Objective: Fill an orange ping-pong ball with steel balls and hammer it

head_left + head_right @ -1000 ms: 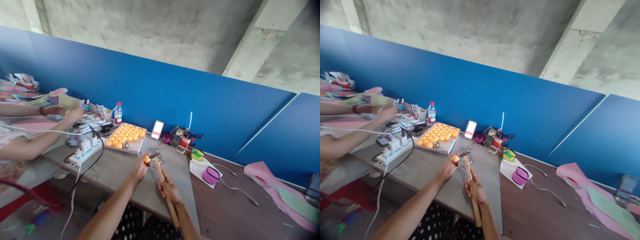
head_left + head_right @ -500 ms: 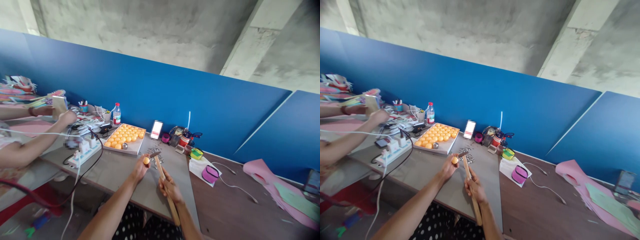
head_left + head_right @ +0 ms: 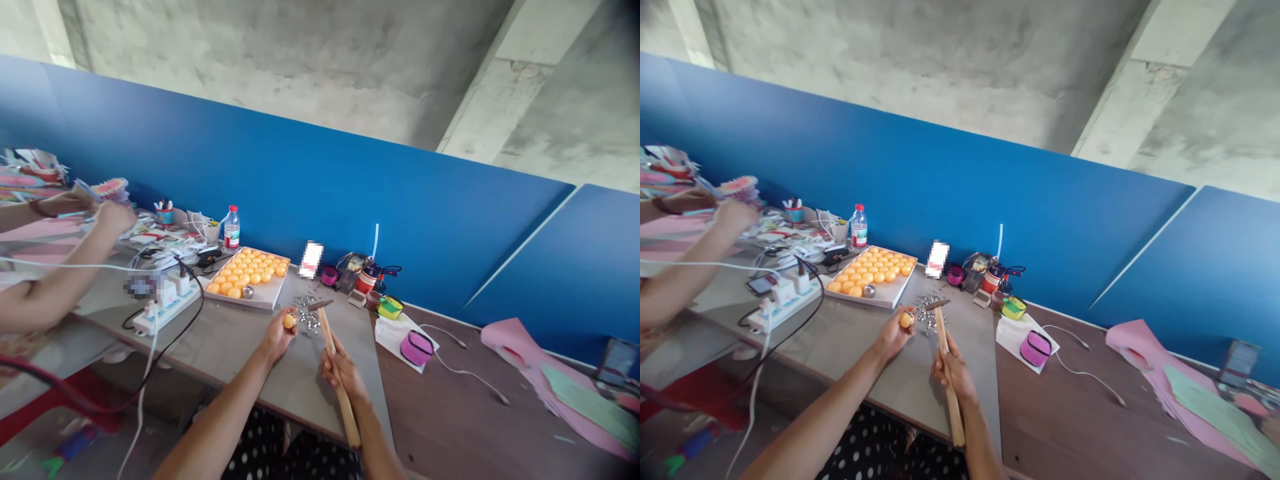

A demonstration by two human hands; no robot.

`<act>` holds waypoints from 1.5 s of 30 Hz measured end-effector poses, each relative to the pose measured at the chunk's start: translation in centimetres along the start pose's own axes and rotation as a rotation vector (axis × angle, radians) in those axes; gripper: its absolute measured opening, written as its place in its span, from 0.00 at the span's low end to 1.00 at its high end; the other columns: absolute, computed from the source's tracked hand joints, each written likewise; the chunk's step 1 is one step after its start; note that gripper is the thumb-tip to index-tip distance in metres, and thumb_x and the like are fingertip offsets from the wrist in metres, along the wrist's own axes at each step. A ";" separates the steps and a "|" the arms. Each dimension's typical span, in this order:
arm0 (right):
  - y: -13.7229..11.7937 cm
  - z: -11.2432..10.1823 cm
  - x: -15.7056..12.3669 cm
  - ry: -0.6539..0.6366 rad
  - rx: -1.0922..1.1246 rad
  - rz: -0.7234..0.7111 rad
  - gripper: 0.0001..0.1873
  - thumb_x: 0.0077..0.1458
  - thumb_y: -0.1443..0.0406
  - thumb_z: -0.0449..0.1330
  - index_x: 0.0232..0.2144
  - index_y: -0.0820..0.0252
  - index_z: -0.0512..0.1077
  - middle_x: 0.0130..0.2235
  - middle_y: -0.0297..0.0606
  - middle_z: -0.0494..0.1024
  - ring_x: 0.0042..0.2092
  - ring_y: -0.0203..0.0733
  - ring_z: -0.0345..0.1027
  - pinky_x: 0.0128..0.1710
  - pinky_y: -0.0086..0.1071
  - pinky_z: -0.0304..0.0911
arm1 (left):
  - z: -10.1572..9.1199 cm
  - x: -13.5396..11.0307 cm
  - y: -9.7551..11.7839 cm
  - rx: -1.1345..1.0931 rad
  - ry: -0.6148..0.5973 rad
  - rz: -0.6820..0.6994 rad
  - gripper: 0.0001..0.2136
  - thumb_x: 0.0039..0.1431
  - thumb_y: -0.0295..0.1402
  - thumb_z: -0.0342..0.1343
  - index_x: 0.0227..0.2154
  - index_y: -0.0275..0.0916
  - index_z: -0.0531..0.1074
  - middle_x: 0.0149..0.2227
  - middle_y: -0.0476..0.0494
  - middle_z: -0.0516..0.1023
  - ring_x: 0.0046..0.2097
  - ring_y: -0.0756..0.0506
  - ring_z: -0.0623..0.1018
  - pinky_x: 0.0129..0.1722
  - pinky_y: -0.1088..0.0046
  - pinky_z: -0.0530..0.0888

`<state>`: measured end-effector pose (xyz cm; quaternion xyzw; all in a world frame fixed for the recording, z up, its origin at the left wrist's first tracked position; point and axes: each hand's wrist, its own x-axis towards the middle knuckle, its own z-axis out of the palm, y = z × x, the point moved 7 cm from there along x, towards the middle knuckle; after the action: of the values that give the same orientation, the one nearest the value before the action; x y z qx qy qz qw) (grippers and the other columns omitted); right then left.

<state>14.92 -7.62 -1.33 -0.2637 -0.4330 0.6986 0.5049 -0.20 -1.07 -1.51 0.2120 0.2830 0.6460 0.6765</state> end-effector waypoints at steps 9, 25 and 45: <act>-0.1 1.0 -0.8 -0.053 -0.025 -0.038 0.35 0.51 0.56 0.60 0.59 0.52 0.54 0.21 0.25 0.65 0.15 0.24 0.49 0.14 0.21 0.43 | -0.2 0.3 -0.3 0.043 0.022 0.020 0.15 0.49 0.45 0.56 0.26 0.36 0.66 0.20 0.48 0.68 0.17 0.54 0.63 0.16 0.77 0.57; 1.2 1.4 -0.5 -0.101 -0.191 0.121 0.40 0.49 0.56 0.61 0.61 0.57 0.51 0.20 0.26 0.66 0.13 0.24 0.49 0.11 0.20 0.40 | -0.5 0.5 -0.6 0.014 0.027 0.006 0.11 0.47 0.38 0.58 0.26 0.37 0.65 0.19 0.50 0.66 0.19 0.53 0.64 0.19 0.78 0.59; -1.8 -3.2 0.8 0.286 -0.101 -0.098 0.38 0.43 0.55 0.62 0.56 0.51 0.55 0.21 0.23 0.65 0.13 0.24 0.49 0.16 0.21 0.43 | -0.1 -0.1 0.1 0.197 -0.045 0.066 0.08 0.44 0.34 0.60 0.23 0.39 0.67 0.22 0.50 0.68 0.19 0.53 0.64 0.20 0.77 0.59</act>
<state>18.09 -5.58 -1.23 -0.3641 -0.4036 0.6057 0.5811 -0.30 -1.21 -1.53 0.3013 0.3226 0.6320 0.6369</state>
